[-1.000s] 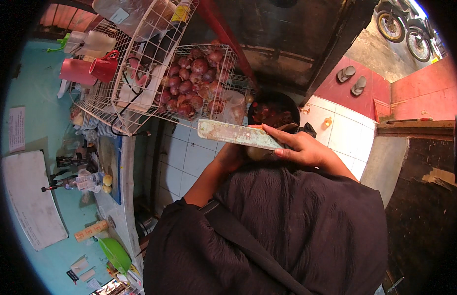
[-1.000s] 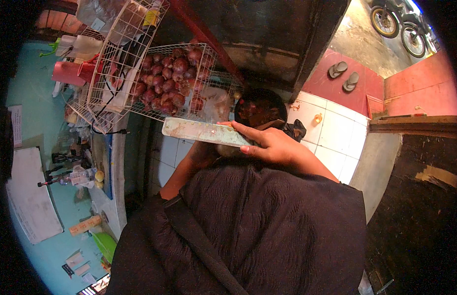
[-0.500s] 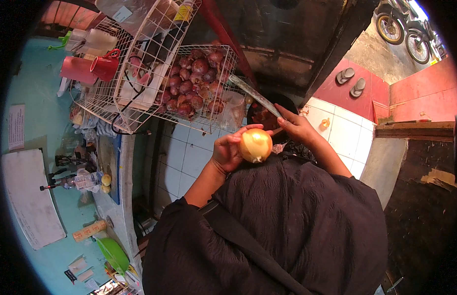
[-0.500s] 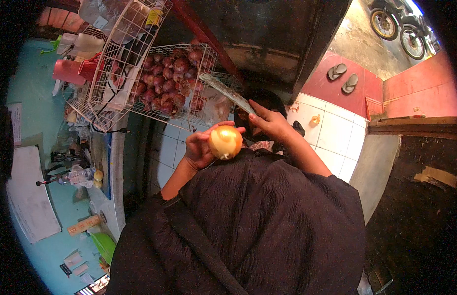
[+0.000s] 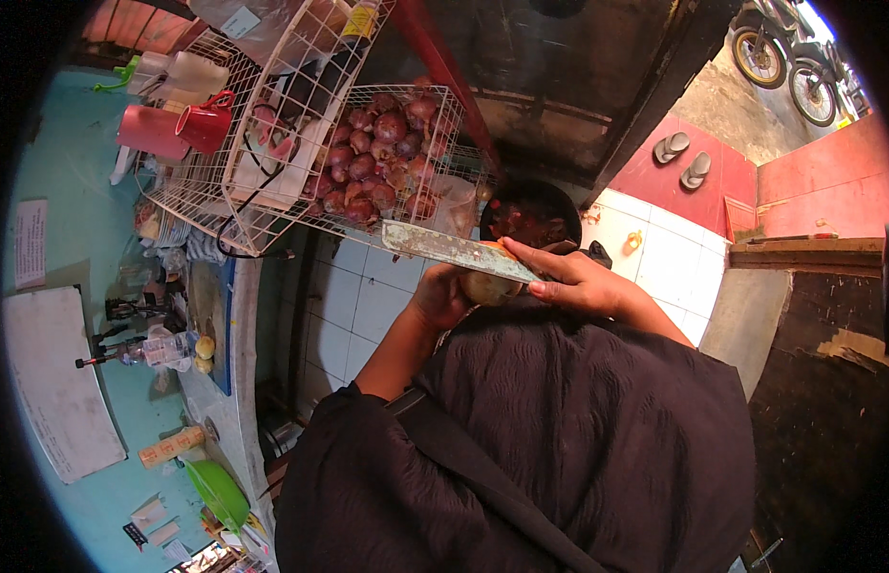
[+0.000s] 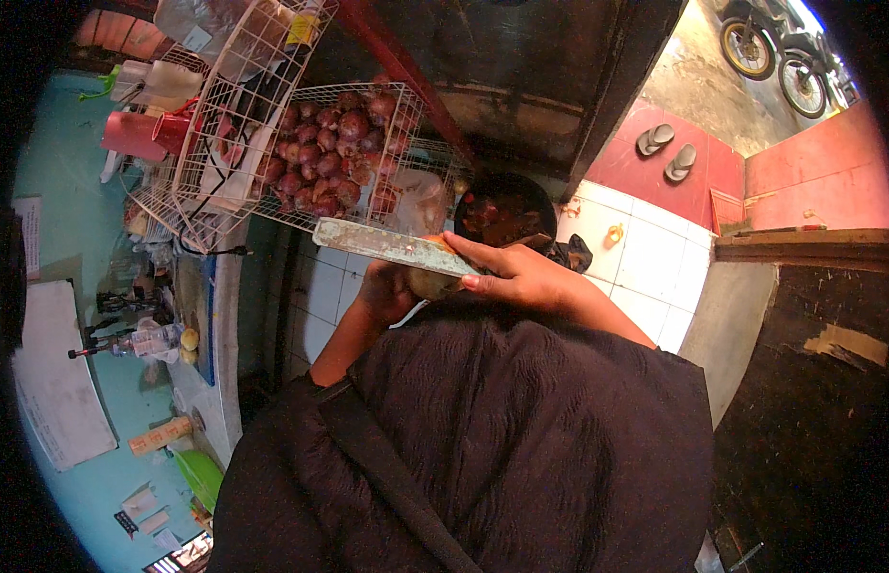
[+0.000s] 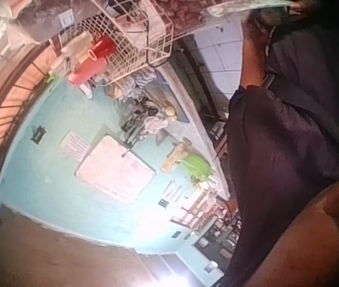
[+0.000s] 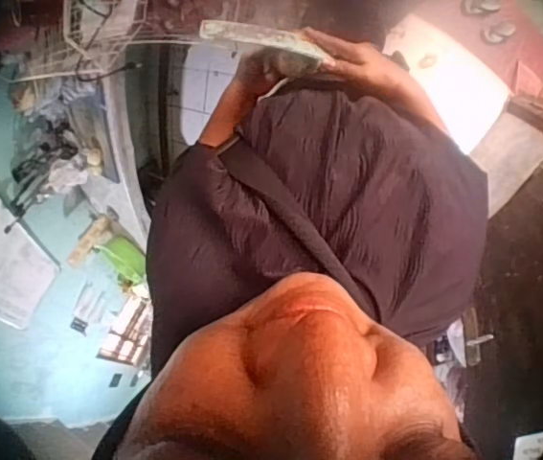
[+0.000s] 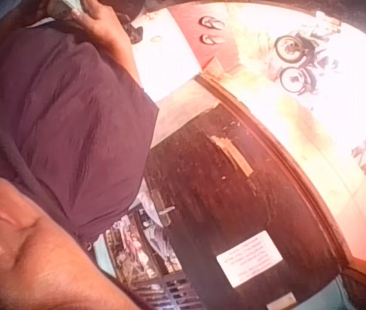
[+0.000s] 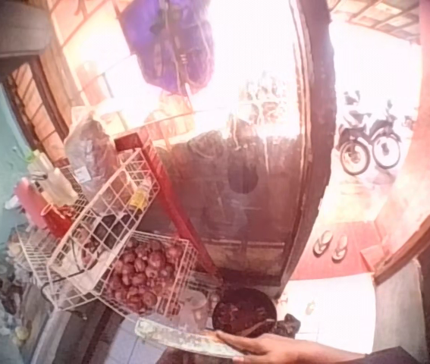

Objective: The person peels the outer skin from several onions using a knife, then moves to a metal counter to slice them. The person cuts the onions into thin wedges and places them on the counter.

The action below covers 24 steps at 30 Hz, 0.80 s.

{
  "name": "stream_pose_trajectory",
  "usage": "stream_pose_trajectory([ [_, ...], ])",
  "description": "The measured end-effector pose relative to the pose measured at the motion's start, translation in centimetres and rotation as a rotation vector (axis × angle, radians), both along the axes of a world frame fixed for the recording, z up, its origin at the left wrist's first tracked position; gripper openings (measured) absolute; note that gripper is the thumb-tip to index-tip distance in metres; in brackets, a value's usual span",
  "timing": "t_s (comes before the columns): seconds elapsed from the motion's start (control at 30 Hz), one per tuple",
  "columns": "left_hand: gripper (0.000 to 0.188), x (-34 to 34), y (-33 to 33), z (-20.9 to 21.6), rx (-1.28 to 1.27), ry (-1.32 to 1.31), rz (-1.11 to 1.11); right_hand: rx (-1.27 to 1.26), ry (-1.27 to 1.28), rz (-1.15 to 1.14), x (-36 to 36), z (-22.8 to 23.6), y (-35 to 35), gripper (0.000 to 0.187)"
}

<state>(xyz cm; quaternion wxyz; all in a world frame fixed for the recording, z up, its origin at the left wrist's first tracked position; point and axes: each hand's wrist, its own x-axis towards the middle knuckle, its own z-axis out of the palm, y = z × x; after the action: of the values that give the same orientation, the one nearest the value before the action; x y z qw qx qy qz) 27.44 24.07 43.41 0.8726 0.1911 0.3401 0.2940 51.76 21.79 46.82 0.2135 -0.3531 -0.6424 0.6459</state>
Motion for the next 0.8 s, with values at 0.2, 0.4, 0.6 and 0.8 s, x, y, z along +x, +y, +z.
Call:
stream_pose_trajectory([
  [0.2,0.057,0.2,-0.1,1.7,0.203,0.150,-0.176,-0.174,0.161,-0.115,-0.2,-1.9,0.4,0.066],
  [0.4,0.081,0.4,0.3,2.4,0.131,-0.111,-0.304,-0.227,0.060,-0.338,0.0,-6.0,1.5,0.061],
  [0.6,0.060,-0.1,0.0,0.8,0.194,0.061,-0.179,-0.071,0.206,-0.019,0.5,-1.7,0.0,0.073],
  [0.8,0.047,-0.4,0.0,0.5,0.297,0.159,-0.206,-0.048,-0.064,0.071,0.2,1.3,-0.9,0.081],
])
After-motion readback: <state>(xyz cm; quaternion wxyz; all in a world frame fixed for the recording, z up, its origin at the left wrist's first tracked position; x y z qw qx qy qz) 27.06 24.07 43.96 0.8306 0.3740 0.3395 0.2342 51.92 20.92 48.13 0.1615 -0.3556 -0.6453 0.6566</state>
